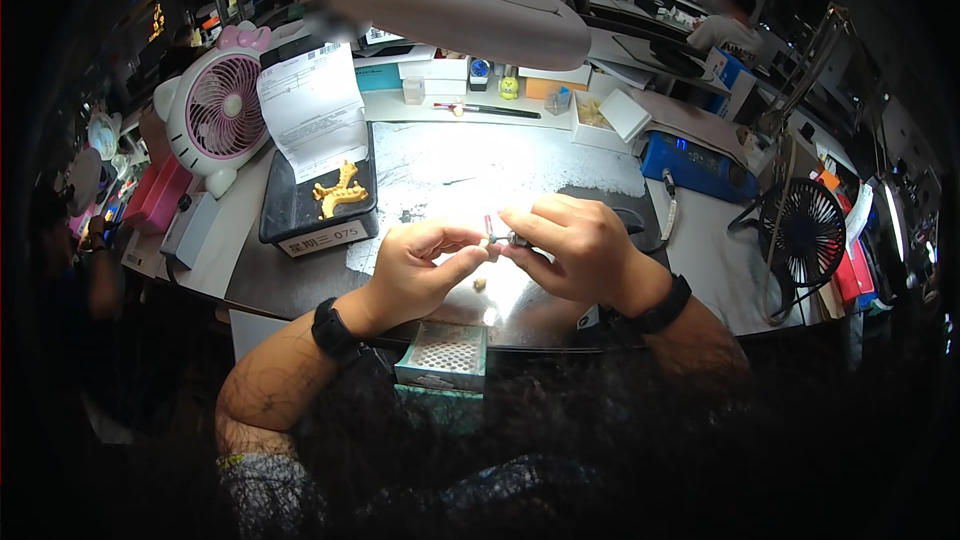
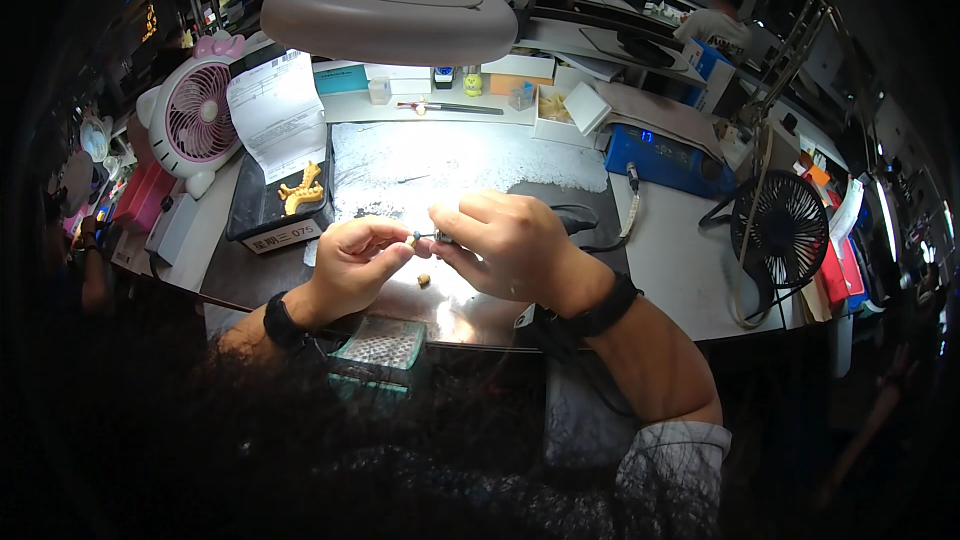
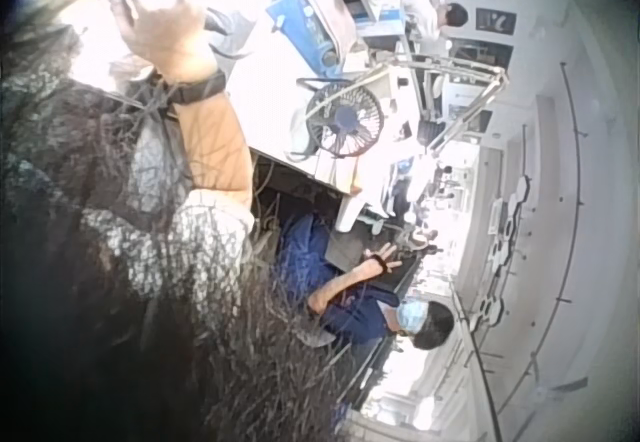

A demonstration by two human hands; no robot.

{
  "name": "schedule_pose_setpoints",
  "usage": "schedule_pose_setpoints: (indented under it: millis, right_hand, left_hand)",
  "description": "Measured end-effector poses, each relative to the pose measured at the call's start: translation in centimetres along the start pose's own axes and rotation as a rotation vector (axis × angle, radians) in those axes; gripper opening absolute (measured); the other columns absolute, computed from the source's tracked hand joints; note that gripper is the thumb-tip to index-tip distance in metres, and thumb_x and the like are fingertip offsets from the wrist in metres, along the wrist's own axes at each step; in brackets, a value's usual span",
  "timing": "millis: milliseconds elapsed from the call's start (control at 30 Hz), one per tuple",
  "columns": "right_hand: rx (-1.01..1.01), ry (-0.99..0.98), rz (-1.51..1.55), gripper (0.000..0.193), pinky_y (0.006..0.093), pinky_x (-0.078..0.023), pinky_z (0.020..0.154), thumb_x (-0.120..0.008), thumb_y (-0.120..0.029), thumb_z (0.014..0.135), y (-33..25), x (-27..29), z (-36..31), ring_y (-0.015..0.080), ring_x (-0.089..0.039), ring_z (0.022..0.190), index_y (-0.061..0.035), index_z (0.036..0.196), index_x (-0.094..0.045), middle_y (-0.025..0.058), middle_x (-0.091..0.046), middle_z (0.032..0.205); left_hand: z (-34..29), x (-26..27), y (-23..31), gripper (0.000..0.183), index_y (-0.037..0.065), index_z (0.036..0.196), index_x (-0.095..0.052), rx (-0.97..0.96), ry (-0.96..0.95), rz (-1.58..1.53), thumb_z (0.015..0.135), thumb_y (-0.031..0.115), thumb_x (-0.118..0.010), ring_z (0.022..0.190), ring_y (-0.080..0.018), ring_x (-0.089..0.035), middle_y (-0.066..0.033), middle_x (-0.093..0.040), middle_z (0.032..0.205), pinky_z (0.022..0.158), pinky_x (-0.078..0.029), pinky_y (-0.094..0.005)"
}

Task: Polishing a small dental or medical component with a handheld rotary tool.

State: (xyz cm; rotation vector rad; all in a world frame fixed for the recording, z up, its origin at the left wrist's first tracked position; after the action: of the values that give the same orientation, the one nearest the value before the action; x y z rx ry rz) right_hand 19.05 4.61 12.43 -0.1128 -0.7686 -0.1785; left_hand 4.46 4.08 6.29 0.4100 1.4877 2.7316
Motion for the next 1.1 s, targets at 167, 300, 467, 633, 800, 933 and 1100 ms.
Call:
schedule_pose_setpoints:
  millis: [167, 300, 467, 633, 800, 933, 1100]
  right_hand:
    - [0.013, -0.015, -0.007, 0.03, 0.0369, -0.052, 0.058, -0.08, -0.017, 0.085, -0.22, -0.19, 0.06, 0.025, -0.064, 0.067, -0.0059, 0.112, -0.07, 0.0061, -0.061, 0.077]
    - [0.018, -0.012, -0.015, 0.03, 0.0372, -0.052, 0.057, -0.08, -0.018, 0.085, -0.34, -0.11, 0.07, 0.0252, -0.064, 0.066, -0.0061, 0.112, -0.07, 0.006, -0.06, 0.076]
    - [0.013, -0.014, -0.022, 0.029, 0.0376, -0.051, 0.058, -0.08, -0.018, 0.085, -0.2, -0.2, 0.0, 0.0255, -0.064, 0.066, -0.0061, 0.11, -0.07, 0.0061, -0.06, 0.075]
    - [0.016, -0.009, -0.019, 0.029, 0.0378, -0.052, 0.058, -0.08, -0.018, 0.085, -0.33, -0.08, 0.03, 0.0258, -0.064, 0.066, -0.0058, 0.11, -0.071, 0.0062, -0.06, 0.076]
    - [0.022, -0.009, -0.017, 0.029, 0.0378, -0.052, 0.058, -0.08, -0.018, 0.085, -0.39, -0.09, 0.1, 0.0257, -0.064, 0.066, -0.0056, 0.111, -0.071, 0.0064, -0.06, 0.076]
    - [0.022, -0.016, -0.019, 0.03, 0.0378, -0.052, 0.058, -0.08, -0.018, 0.086, -0.31, -0.16, -0.01, 0.0256, -0.064, 0.066, -0.0055, 0.111, -0.071, 0.0066, -0.06, 0.076]
    - [0.022, -0.015, -0.017, 0.03, 0.0378, -0.052, 0.058, -0.08, -0.018, 0.085, -0.36, -0.14, 0.01, 0.0256, -0.064, 0.066, -0.0055, 0.111, -0.071, 0.0065, -0.06, 0.076]
  left_hand:
    - [-0.03, 0.2, -0.28, 0.019, -0.008, 0.113, -0.072, 0.003, 0.025, -0.027, 0.099, 0.004, -0.072, 0.095, -0.0153, -0.076, -0.0139, -0.079, 0.103, 0.087, -0.061, -0.0285]
    - [0.0, 0.25, 0.14, 0.018, -0.007, 0.113, -0.073, -0.014, 0.027, 0.002, 0.098, 0.003, -0.072, 0.095, -0.0156, -0.077, -0.0137, -0.08, 0.103, 0.086, -0.061, -0.0285]
    - [0.1, 0.21, 0.4, 0.017, -0.007, 0.112, -0.073, -0.046, 0.014, 0.032, 0.098, 0.003, -0.072, 0.095, -0.0157, -0.077, -0.0134, -0.08, 0.103, 0.086, -0.061, -0.0285]
    - [0.07, 0.17, 0.42, 0.017, -0.007, 0.112, -0.073, -0.037, 0.023, 0.012, 0.098, 0.002, -0.072, 0.094, -0.0154, -0.077, -0.0133, -0.08, 0.102, 0.085, -0.061, -0.0283]
    - [0.01, 0.25, 0.11, 0.017, -0.007, 0.111, -0.074, -0.026, 0.021, 0.001, 0.098, 0.003, -0.072, 0.094, -0.015, -0.077, -0.0129, -0.08, 0.102, 0.085, -0.061, -0.028]
    - [0.11, 0.16, 0.4, 0.017, -0.006, 0.112, -0.074, -0.036, 0.016, 0.02, 0.098, 0.003, -0.072, 0.094, -0.0146, -0.077, -0.0125, -0.08, 0.102, 0.084, -0.061, -0.0277]
    - [0.03, 0.22, 0.29, 0.017, -0.006, 0.112, -0.074, -0.029, 0.016, 0.032, 0.098, 0.003, -0.072, 0.094, -0.0146, -0.077, -0.0127, -0.08, 0.102, 0.084, -0.061, -0.0277]
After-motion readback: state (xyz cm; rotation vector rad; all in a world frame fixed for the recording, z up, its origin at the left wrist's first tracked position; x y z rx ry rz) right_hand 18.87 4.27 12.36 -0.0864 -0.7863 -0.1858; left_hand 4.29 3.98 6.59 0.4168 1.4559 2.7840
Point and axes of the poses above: each hand's wrist, its own z-axis towards the middle knuckle, its own x-axis out of the back of the hand, y = z × x, the point moved 10 cm from there along z, towards the middle knuckle
